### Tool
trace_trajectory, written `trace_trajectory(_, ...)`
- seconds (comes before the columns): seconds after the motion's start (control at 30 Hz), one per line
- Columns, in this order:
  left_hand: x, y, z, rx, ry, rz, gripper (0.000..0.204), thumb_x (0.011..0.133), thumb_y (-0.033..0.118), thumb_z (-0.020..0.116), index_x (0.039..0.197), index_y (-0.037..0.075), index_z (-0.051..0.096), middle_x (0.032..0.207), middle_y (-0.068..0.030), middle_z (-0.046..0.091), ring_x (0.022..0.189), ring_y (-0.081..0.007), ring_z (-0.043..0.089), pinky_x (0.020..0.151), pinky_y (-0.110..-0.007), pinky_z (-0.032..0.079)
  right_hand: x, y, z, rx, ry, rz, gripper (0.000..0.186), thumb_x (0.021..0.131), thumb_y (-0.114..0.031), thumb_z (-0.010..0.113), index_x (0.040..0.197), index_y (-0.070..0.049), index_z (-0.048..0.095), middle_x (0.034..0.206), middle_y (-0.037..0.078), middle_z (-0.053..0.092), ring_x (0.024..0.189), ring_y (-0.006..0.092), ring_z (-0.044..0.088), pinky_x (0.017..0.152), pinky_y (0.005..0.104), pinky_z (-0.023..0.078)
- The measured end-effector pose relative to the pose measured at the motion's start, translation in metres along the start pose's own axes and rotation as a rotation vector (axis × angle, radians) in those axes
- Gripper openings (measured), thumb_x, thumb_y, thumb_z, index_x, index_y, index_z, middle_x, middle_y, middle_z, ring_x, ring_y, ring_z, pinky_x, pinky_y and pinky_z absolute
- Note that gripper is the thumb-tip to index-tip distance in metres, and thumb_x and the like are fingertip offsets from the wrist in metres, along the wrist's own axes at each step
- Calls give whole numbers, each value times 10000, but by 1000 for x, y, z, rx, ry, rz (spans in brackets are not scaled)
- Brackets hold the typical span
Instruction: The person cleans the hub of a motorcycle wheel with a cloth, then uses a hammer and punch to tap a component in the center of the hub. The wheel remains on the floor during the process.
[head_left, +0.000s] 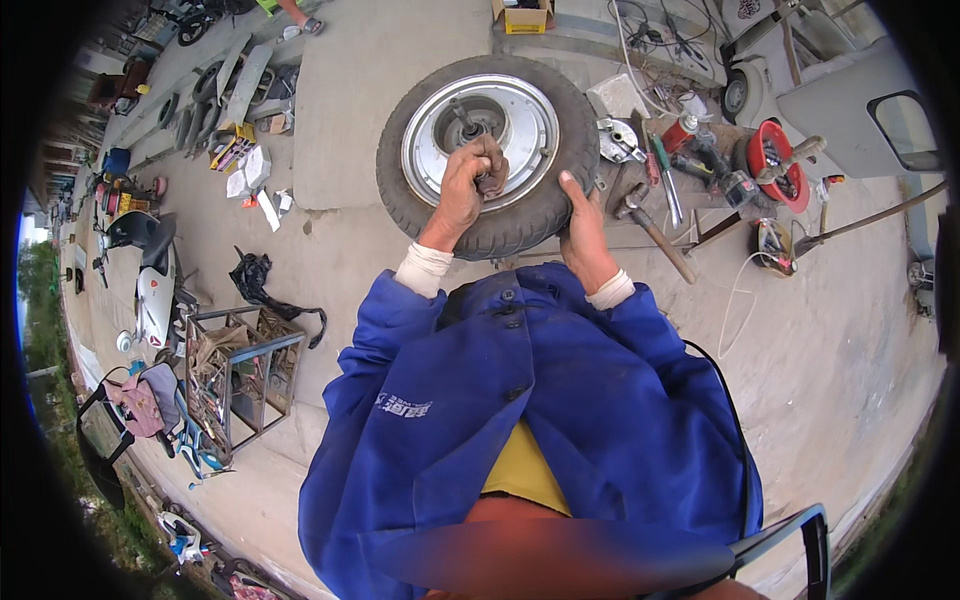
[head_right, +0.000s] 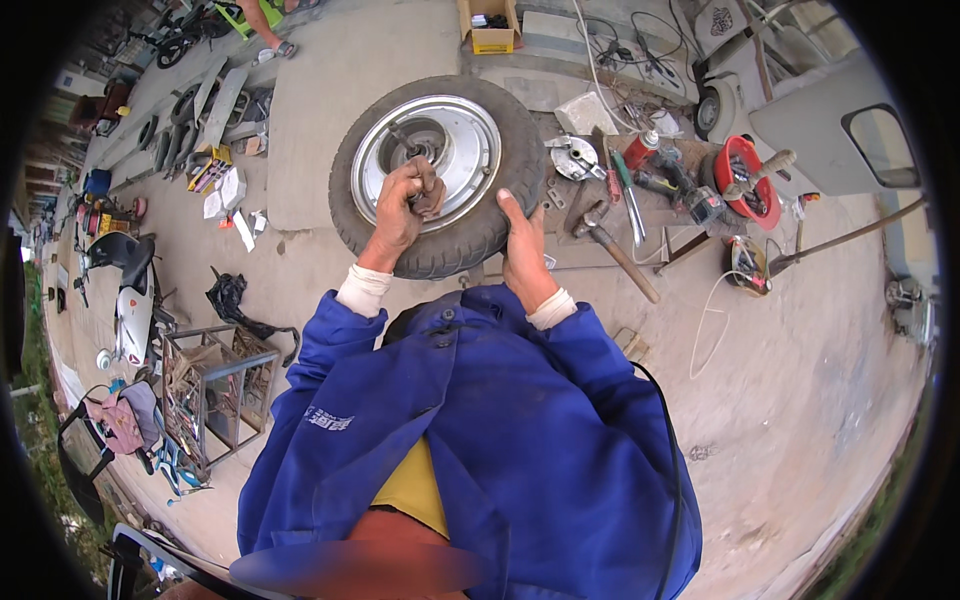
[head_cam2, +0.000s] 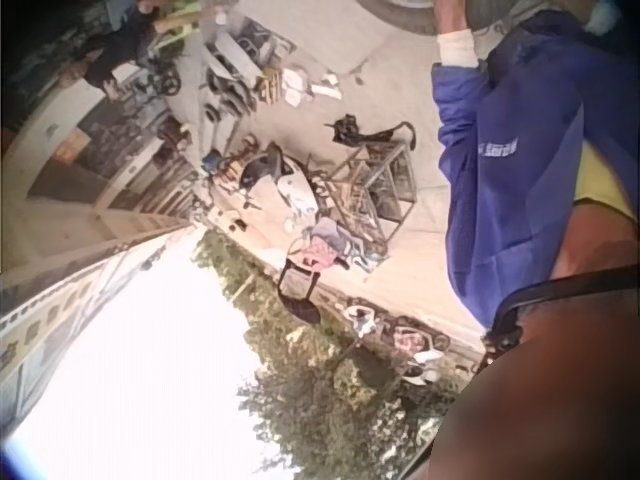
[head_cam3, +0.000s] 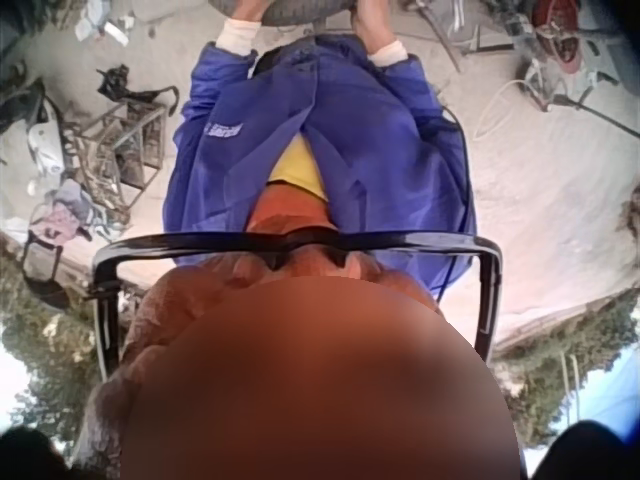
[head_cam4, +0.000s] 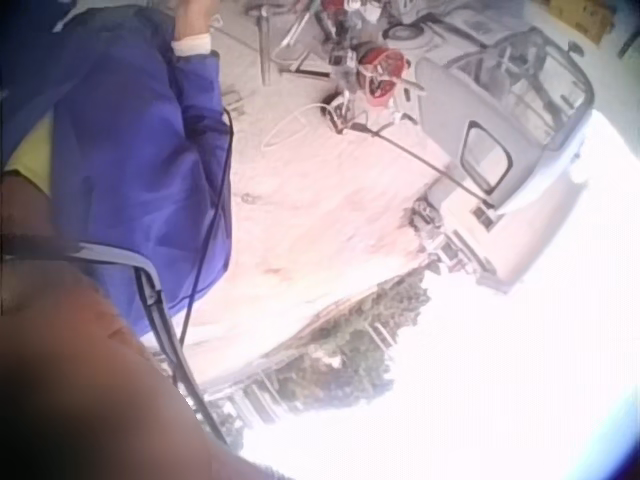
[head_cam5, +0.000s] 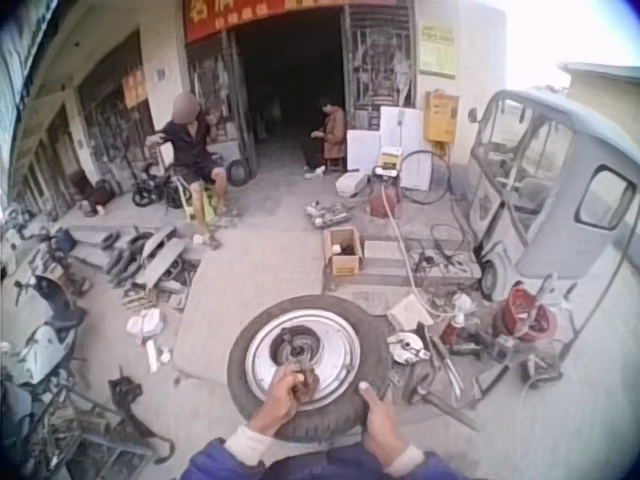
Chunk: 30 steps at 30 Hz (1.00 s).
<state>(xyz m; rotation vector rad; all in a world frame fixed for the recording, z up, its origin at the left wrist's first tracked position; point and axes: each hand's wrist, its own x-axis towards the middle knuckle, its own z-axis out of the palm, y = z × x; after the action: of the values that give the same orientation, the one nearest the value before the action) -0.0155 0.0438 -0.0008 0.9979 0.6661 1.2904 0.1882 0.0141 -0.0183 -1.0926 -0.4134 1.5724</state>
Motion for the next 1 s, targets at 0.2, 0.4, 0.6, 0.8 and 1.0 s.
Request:
trace_trajectory(0.2,-20,-9,40,407,456,228,227,1063,194,451,995,35,599,806,-31,561,698,-104,487,639,-279,402,-3,10,-1,22,-38,-1,780,982,-211,755,1593,-5,316,1490,168,527,1341,295,558,1126,429,479)
trace_trajectory(0.4,-11,12,-12,78,49,15,180,1020,160,485,956,28,589,719,-29,525,613,-100,439,570,-273,368,-23,7,0,-37,-75,107,901,949,-303,806,1600,28,278,1514,185,490,1353,289,531,1144,405,450)
trace_trajectory(0.6,-29,1,43,571,594,335,203,1091,125,485,1065,5,646,773,-4,551,698,-82,477,647,-262,421,5,13,-7,-20,-49,-40,802,968,-253,788,1585,1,343,1513,155,525,1367,295,546,1134,435,477)
trace_trajectory(0.8,-6,11,-6,39,140,33,211,1044,116,488,930,-4,618,628,26,427,528,-82,360,494,-278,296,-3,4,-2,-20,-28,20,812,962,-231,784,1589,-3,322,1522,168,506,1380,306,535,1138,460,475)
trace_trajectory(1.0,-30,2,38,654,554,310,170,1093,143,485,1080,21,602,895,-7,520,793,-99,453,721,-283,415,-6,6,-8,-53,-79,16,827,965,-252,785,1595,-7,307,1527,160,504,1379,305,537,1129,459,478)
